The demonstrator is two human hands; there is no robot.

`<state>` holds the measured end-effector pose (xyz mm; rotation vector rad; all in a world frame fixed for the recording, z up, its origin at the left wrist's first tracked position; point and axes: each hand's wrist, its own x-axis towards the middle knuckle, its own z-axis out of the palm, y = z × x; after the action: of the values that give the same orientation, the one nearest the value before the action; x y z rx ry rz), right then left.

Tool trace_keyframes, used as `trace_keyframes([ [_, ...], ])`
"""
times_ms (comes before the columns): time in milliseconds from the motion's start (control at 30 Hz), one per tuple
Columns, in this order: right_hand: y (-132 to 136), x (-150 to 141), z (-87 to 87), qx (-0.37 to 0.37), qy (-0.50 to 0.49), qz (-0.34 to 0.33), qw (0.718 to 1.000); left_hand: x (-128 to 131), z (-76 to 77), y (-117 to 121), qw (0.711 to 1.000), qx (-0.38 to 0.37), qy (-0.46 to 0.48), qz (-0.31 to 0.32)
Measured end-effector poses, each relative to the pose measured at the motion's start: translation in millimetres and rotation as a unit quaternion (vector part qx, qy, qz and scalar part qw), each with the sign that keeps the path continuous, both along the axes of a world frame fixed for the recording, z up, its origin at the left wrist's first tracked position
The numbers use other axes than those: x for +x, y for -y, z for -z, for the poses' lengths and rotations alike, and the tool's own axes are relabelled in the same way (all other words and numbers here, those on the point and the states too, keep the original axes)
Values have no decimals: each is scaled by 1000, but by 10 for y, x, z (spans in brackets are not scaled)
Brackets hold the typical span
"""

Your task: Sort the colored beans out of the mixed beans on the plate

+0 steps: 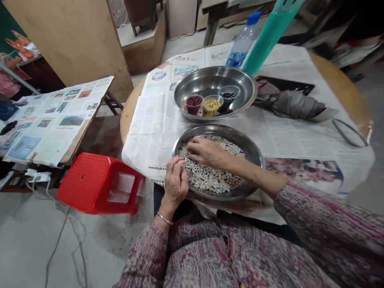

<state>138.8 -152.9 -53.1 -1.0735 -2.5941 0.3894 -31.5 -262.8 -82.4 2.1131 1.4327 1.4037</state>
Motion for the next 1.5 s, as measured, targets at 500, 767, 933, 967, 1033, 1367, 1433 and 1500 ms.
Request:
trace_keyframes([
  [500,623,388,-139,-311,-79,-59,945,-1,-5,8,1000,1,-3,3],
  [767,179,649,57,-258,-208,228,915,0,-1,4,1000,-2,-4,-1],
  [933,566,483,-184,-334,-118,33,935,-2,8,8,1000,1,-1,3],
  [967,646,405,-220,-351,-99,-24,931,-4,10,9,1000,2,0,4],
  [1033,732,246,-251,-338,-86,-86,933,-7,14,10,1000,3,-1,4],
  [1367,130,456,-74,-108,-145,206,962,-2,25,-2,1000,9,2,4],
  [1433,89,596,-23,-58,-102,234,965,2,26,-2,1000,9,2,3],
  [1500,112,665,44,-5,-50,229,972,5,26,0,1000,10,3,-1],
])
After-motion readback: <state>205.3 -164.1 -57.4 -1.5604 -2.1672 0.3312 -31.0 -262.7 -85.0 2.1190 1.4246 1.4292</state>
